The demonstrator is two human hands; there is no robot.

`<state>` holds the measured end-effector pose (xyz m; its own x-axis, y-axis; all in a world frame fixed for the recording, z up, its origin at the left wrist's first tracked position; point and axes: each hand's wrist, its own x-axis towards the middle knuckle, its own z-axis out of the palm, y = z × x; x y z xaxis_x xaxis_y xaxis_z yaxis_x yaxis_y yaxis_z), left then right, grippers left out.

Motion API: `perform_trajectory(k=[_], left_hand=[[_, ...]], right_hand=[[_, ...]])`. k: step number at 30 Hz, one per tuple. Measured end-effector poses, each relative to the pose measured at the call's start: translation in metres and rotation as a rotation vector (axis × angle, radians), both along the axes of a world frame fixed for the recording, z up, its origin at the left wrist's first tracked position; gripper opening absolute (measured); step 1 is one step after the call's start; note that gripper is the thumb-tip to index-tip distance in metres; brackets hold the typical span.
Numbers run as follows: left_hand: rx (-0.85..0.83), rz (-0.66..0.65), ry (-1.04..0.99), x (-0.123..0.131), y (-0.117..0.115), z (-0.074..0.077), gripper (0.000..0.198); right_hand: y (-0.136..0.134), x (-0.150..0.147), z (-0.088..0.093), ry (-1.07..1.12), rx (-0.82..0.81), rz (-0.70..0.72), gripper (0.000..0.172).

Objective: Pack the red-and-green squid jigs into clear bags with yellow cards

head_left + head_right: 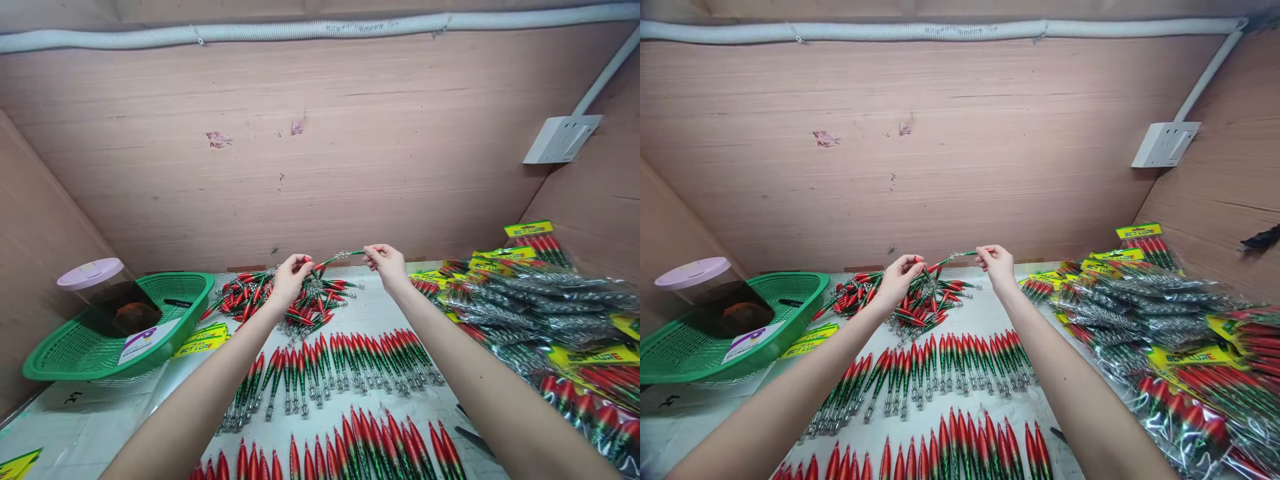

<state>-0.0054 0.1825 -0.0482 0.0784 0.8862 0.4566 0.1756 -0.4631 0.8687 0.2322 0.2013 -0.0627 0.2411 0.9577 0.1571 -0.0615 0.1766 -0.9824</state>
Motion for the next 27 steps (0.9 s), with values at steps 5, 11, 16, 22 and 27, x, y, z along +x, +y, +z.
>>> perform_trajectory(k=[5, 11, 16, 22, 27], left_hand=[[-0.088, -0.083, -0.190, 0.019, -0.004, -0.002, 0.017], [-0.301, -0.146, -0.428, 0.035, -0.022, 0.010, 0.015], [-0.606, -0.279, -0.572, 0.050, -0.082, 0.016, 0.006], [-0.882, -0.364, -0.703, 0.068, -0.156, 0.015, 0.009], [-0.983, -0.470, -0.806, 0.075, -0.195, 0.023, 0.007]], right_hand=[[-0.018, 0.022, 0.004, -0.005, -0.024, -0.015, 0.032], [-0.053, 0.045, 0.013, 0.045, 0.022, -0.070, 0.030], [-0.106, 0.057, 0.038, 0.120, 0.146, -0.117, 0.019], [-0.204, 0.053, 0.055, 0.202, 0.273, -0.212, 0.030], [-0.280, 0.051, 0.040, 0.202, 0.277, -0.308, 0.025]])
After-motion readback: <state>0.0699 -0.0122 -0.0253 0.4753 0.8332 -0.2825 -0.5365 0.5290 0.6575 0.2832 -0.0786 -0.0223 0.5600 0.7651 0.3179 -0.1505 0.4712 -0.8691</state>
